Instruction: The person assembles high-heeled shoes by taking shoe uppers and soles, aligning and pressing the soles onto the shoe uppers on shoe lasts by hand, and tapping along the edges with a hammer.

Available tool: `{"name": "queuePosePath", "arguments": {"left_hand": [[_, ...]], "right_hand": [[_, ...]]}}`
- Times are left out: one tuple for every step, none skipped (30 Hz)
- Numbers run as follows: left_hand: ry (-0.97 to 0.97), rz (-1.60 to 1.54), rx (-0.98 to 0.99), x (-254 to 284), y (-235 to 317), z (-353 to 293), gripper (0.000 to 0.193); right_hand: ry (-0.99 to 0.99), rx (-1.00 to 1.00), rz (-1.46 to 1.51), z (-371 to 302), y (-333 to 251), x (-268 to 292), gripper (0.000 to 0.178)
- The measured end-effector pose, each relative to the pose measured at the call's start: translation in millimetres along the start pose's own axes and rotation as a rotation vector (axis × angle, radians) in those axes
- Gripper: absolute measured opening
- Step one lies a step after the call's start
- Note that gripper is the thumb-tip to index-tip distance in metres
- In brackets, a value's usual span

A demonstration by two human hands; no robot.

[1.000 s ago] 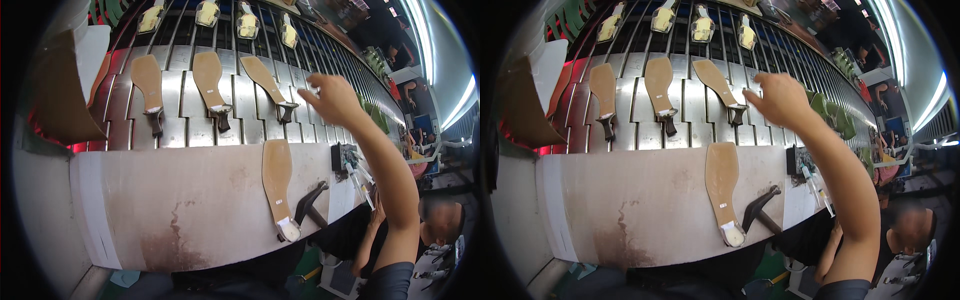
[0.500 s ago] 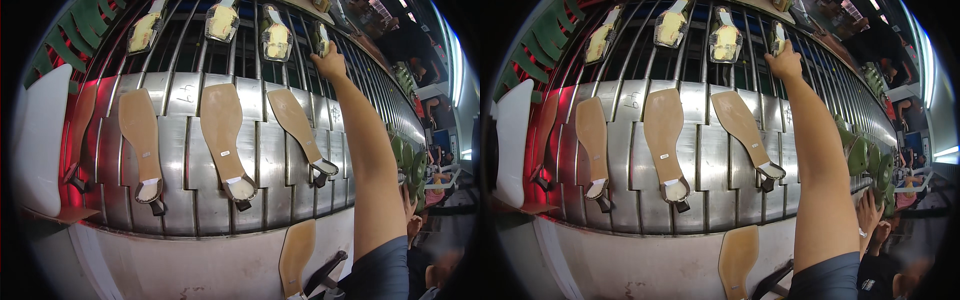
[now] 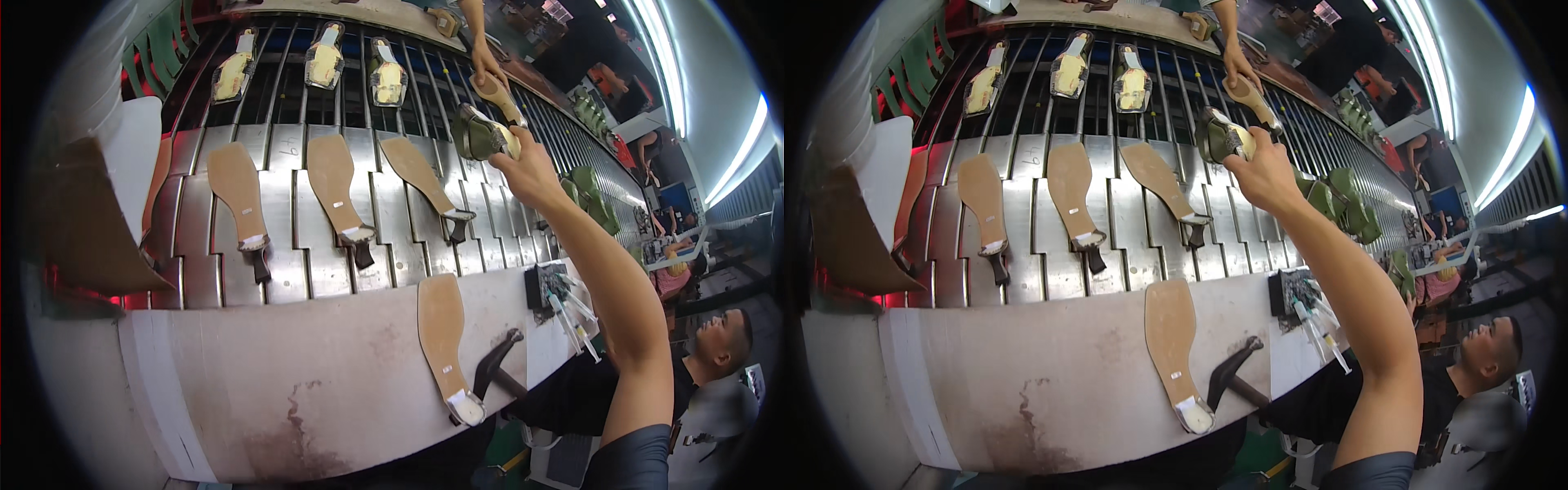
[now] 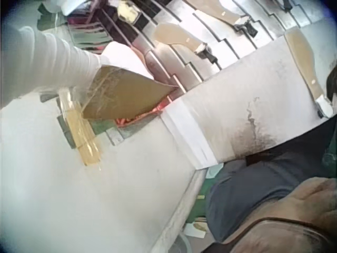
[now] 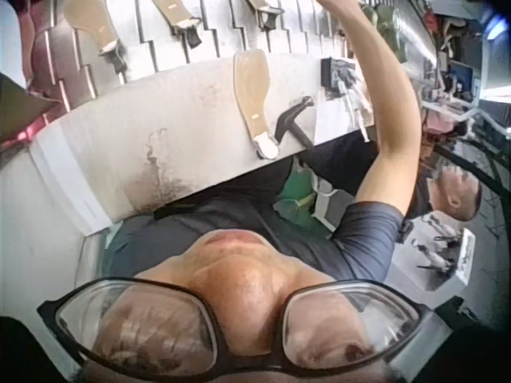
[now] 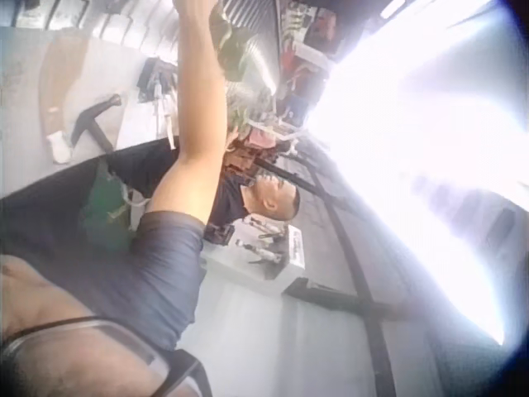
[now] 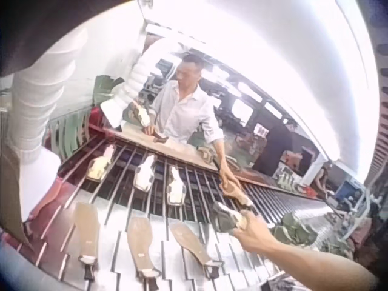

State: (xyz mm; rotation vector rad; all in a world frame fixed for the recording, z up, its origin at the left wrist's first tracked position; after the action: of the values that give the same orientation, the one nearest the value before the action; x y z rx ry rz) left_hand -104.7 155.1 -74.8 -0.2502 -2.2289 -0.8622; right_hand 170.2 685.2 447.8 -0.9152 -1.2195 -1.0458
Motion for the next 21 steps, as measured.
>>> {"name": "queuePosePath", "arguments": {"left_hand": [[0.005,-0.005,0.002,0.1,-4.4,-0.8,0.038],[0.010,-0.009,-0.002,1.2,-8.4,-1.7,0.038],[0.008,-0.008,-0.004,0.7,-9.0,0.3,0.038],[0.013,-0.008,-0.011,1.9,-10.7,1.1,0.038],[0.020,-0.009,-0.011,4.0,-13.8,-1.1,0.038],[0.011,-0.009,-0.040,2.3,-7.4,5.1,0.037],[0.010,-0.014,-0.056,2.3,-4.1,8.1,0.037],[0.014,-0.007,-0.061,3.2,-4.3,8.6,0.037],[0.016,-0.007,-0.073,2.7,-3.9,8.1,0.037],[0.023,-0.009,-0.080,3.6,-7.0,5.8,0.037],[0.023,-0.009,-0.099,3.2,-7.8,4.6,0.037],[0.030,-0.011,-0.118,3.4,-9.2,2.9,0.037],[0.039,-0.017,-0.139,3.0,-10.6,-1.2,0.037],[0.045,-0.024,-0.167,1.3,-12.3,-4.3,0.037],[0.066,-0.051,-0.219,-1.1,-12.5,-6.7,0.037],[0.105,-0.100,-0.307,-8.0,-9.3,-9.6,0.037],[0.215,-0.200,-0.440,-13.5,-32.8,-19.4,0.037],[0.259,-0.297,-0.592,-24.1,-33.1,-20.8,0.037],[0.260,-0.368,-0.647,-28.1,-38.8,-33.2,0.037],[0.249,-0.423,-0.635,-26.4,-55.5,-51.5,0.037],[0.081,-0.471,-0.590,-10.1,-15.8,-72.6,0.040]], "right_hand": [[-0.006,0.018,0.087,-30.4,-9.0,14.1,0.076],[-0.011,0.031,0.175,-64.1,-20.6,31.5,0.075],[-0.048,-0.004,0.285,-99.1,-35.3,52.2,0.074],[-0.089,-0.042,0.400,-134.1,-44.8,63.2,0.073],[-0.142,-0.030,0.580,-161.7,-42.3,60.1,0.071],[-0.173,-0.035,0.743,-193.1,-37.0,64.8,0.069],[-0.203,-0.059,0.908,-227.5,-43.9,64.6,0.069],[-0.230,-0.079,1.076,-257.7,-56.3,63.3,0.068],[-0.325,-0.113,1.174,-283.5,-65.9,63.9,0.070],[-0.426,-0.146,1.277,-306.6,-76.4,60.8,0.071],[-0.455,-0.173,1.363,-328.4,-90.2,55.8,0.072],[-0.485,-0.201,1.453,-347.3,-105.6,49.7,0.074],[-0.522,-0.218,1.489,-362.6,-117.0,39.2,0.075],[-0.558,-0.232,1.525,-373.9,-124.8,25.2,0.076],[-0.615,-0.214,1.438,-380.7,-129.6,15.5,0.076],[-0.581,-0.148,1.328,-388.6,-133.5,0.6,0.076],[-0.516,0.013,1.235,-395.3,-136.9,-7.2,0.071],[-0.413,0.135,1.134,-401.8,-134.1,-8.0,0.066],[-0.255,0.325,0.939,-403.7,-126.0,3.4,0.060],[-0.098,0.520,0.742,-403.3,-116.6,19.6,0.055],[0.122,0.519,0.490,-403.5,-95.2,32.0,0.049]]}}
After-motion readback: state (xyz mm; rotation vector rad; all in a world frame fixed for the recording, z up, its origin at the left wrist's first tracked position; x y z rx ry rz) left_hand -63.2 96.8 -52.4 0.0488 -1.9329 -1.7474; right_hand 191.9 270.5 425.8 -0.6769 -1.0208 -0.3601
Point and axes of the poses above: each hand's wrist, its own z-axis towards the middle knuckle, its own x-axis out of the back of the hand, y = z × x, the point moved 2 cm from there along z, towards the middle knuckle, and after that the axes turned 10 degrees about -z, right-handed, at the moved point
